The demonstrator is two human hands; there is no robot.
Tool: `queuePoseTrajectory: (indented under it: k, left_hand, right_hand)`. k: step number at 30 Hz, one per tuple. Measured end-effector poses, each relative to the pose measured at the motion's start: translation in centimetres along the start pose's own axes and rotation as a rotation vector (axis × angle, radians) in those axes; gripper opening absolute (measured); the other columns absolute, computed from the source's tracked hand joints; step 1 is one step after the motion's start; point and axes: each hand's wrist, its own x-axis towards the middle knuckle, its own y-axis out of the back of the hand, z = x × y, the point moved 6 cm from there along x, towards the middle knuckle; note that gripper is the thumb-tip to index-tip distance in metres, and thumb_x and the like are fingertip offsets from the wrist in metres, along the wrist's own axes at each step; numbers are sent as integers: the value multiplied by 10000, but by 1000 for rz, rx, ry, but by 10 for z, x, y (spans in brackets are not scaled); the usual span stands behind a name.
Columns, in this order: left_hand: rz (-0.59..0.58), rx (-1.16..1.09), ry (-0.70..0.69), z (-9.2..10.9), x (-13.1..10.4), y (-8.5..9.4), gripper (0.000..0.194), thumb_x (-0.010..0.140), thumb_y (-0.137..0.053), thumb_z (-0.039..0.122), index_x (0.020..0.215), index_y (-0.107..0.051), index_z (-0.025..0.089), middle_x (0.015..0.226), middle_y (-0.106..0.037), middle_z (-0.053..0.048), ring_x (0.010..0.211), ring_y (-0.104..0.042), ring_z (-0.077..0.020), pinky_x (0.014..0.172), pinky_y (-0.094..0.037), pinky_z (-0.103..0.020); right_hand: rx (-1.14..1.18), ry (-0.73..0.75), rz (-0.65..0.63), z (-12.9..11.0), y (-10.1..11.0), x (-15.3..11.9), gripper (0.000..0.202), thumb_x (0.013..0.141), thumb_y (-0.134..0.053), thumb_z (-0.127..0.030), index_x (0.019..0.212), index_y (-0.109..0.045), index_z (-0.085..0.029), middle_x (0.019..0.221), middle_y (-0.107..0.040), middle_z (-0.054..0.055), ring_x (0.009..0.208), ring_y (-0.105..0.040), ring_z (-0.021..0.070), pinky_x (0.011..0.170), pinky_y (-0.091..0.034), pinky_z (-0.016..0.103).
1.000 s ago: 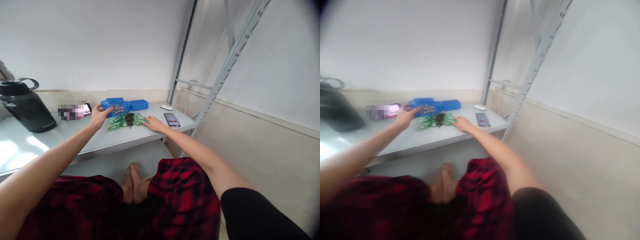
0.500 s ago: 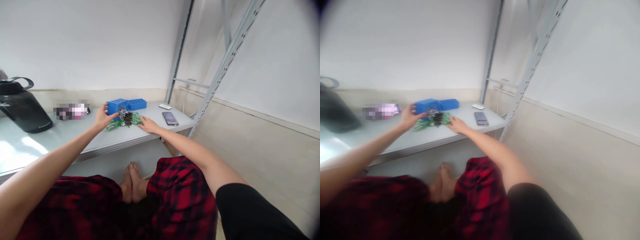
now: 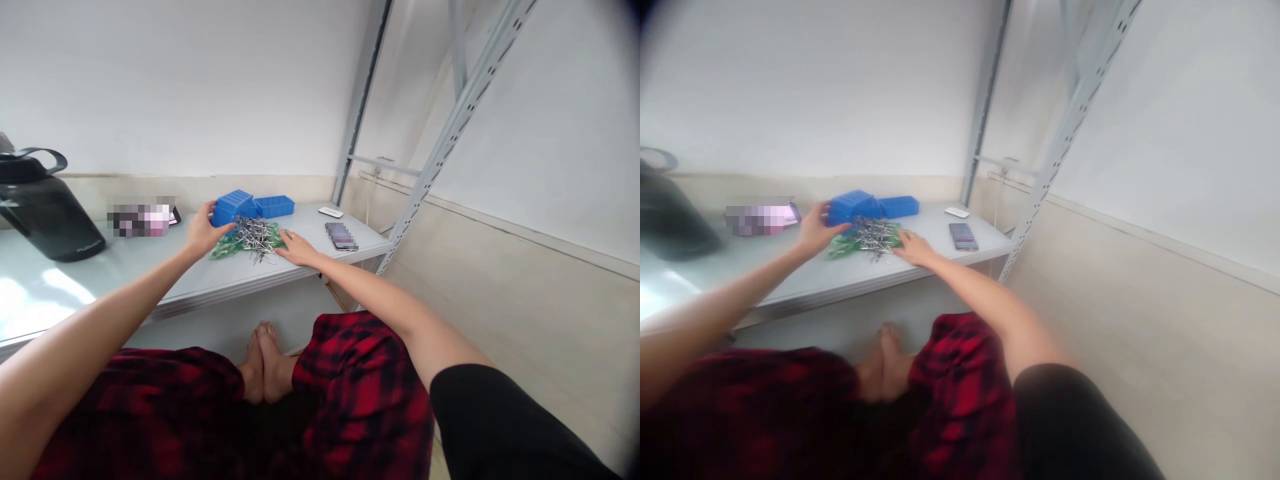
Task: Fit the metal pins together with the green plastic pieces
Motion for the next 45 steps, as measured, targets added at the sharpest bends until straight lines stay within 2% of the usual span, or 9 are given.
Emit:
queuePoseTrajectory:
  k: [5, 11, 16, 20, 23, 27, 35, 40, 45]
  left_hand:
    - [-16, 55, -74, 1, 2, 2, 794, 688, -806, 396, 1389, -510, 169, 1306, -636, -169, 1206, -608, -342, 1013, -486, -443]
    - [-33, 95, -138, 2, 6, 9, 767, 691, -786, 428, 1367, -524, 177, 1301, -637, -159, 1222, -593, -359, 1024, -466, -461]
    - [-20, 96, -163, 2, 8, 15, 756, 692, -784, 416, 1358, -527, 170, 1307, -631, -166, 1229, -584, -369, 1032, -456, -478]
    - [-31, 101, -186, 2, 6, 15, 742, 692, -786, 420, 1345, -536, 174, 1320, -621, -175, 1232, -580, -374, 1034, -452, -486]
    - [-19, 105, -197, 3, 5, 17, 748, 689, -788, 421, 1348, -529, 177, 1318, -620, -172, 1232, -579, -375, 1033, -453, -486]
    - [3, 97, -213, 4, 3, 22, 761, 690, -786, 434, 1353, -516, 177, 1304, -627, -167, 1207, -596, -363, 1018, -467, -478]
    - [22, 94, -279, 7, -3, 33, 725, 709, -766, 461, 1346, -520, 218, 1335, -614, -156, 1214, -588, -372, 1055, -443, -512]
    - [66, 67, -238, 11, -6, 38, 706, 731, -745, 494, 1356, -510, 263, 1347, -606, -133, 1208, -588, -369, 1053, -448, -527]
    - [78, 22, -205, 20, -10, 36, 754, 711, -776, 450, 1365, -484, 213, 1328, -607, -157, 1196, -600, -355, 1023, -474, -499]
  right_hand:
    - [-12, 23, 32, 2, -1, 1, 739, 977, -439, -484, 1583, -262, -100, 1588, -340, 208, 1457, -331, 325, 1152, -300, 461]
    - [-32, 59, 49, 0, -1, 1, 626, 960, -361, -189, 1564, -289, -42, 1564, -371, 226, 1418, -392, 280, 1151, -309, 419]
    - [-34, 82, 94, -2, 8, -2, 636, 905, -427, -146, 1530, -359, -46, 1503, -449, 228, 1358, -444, 279, 1113, -359, 410]
    - [-129, 363, 247, -22, 26, -17, 399, 934, -447, -179, 1301, -586, -111, 1290, -601, 182, 1181, -536, 260, 1014, -410, 412]
    - [-232, 624, 170, -45, 22, -34, 248, 976, -467, -264, 1081, -653, -138, 1028, -647, 133, 950, -571, 231, 852, -437, 355]
    - [-309, 781, 60, -71, 7, -45, 267, 1015, -433, -282, 976, -658, -144, 911, -627, 99, 836, -541, 199, 763, -404, 308]
    - [-235, 625, 87, -72, 0, -30, 334, 1044, -424, -329, 1113, -667, -110, 1016, -634, 131, 911, -567, 198, 881, -415, 342]
    - [-197, 559, 68, -68, -2, -29, 332, 1032, -455, -333, 1140, -675, -108, 1079, -643, 154, 960, -590, 216, 921, -429, 372]
    - [-187, 483, 48, -69, -2, -25, 340, 1025, -477, -347, 1182, -679, -122, 1134, -652, 149, 1011, -603, 217, 939, -438, 369]
